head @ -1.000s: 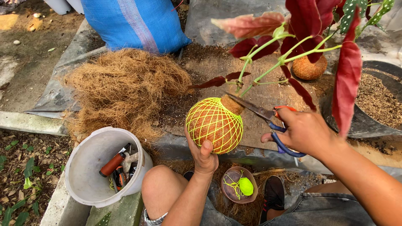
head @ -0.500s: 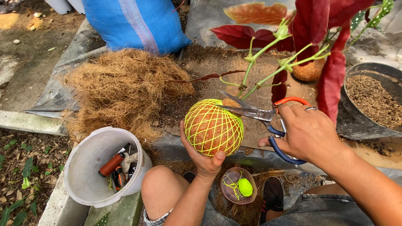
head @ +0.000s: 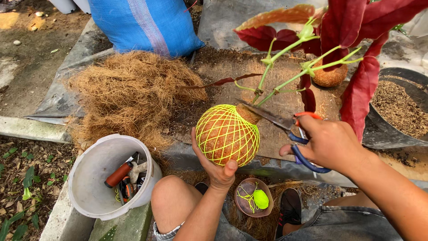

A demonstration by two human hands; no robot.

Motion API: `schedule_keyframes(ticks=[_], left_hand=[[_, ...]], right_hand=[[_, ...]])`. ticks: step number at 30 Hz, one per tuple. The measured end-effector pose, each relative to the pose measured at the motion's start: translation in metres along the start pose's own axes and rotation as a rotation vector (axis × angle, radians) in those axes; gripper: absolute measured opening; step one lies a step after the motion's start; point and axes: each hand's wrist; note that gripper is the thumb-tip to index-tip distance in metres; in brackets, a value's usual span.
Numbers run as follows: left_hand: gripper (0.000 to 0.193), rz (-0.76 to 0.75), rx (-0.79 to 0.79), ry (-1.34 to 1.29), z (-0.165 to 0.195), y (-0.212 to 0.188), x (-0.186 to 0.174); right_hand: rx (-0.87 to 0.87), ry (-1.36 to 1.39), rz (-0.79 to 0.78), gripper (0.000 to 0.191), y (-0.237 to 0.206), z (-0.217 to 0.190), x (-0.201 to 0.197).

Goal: The person trims the roots of a plant growing in a coconut shell using shears, then places the finished unit aside and picks up another coconut shell with a plant to continue the process.

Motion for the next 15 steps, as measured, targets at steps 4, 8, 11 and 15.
schedule_keyframes(ticks=[4,8,11,15], left_hand=[[0.132,0.069,-0.09,-0.175,0.001,0.005,0.001],[0.128,0.112,-0.138,-0.357,0.001,0.008,0.002],[0.121,0.136,-0.237,-0.444,0.0,0.007,0.0],[0.114,0.088,-0.296,-0.536,-0.003,0.006,-0.003]], right_hand=[[0.043,0.158,0.037,0.091,-0.005,0.003,-0.006],[-0.014,0.051,0.083,0.091,-0.007,-0.005,-0.001],[-0.073,0.003,0.18,0.09,-0.005,-0.009,0.007],[-0.214,-0.045,0.323,0.085,0.003,-0.003,0.014]])
Point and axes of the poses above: each hand's wrist, its own y-axis towards the middle knuckle, its own x-axis out of the palm, z = x × y, and after that the axes turned 11 degrees about x, right-handed
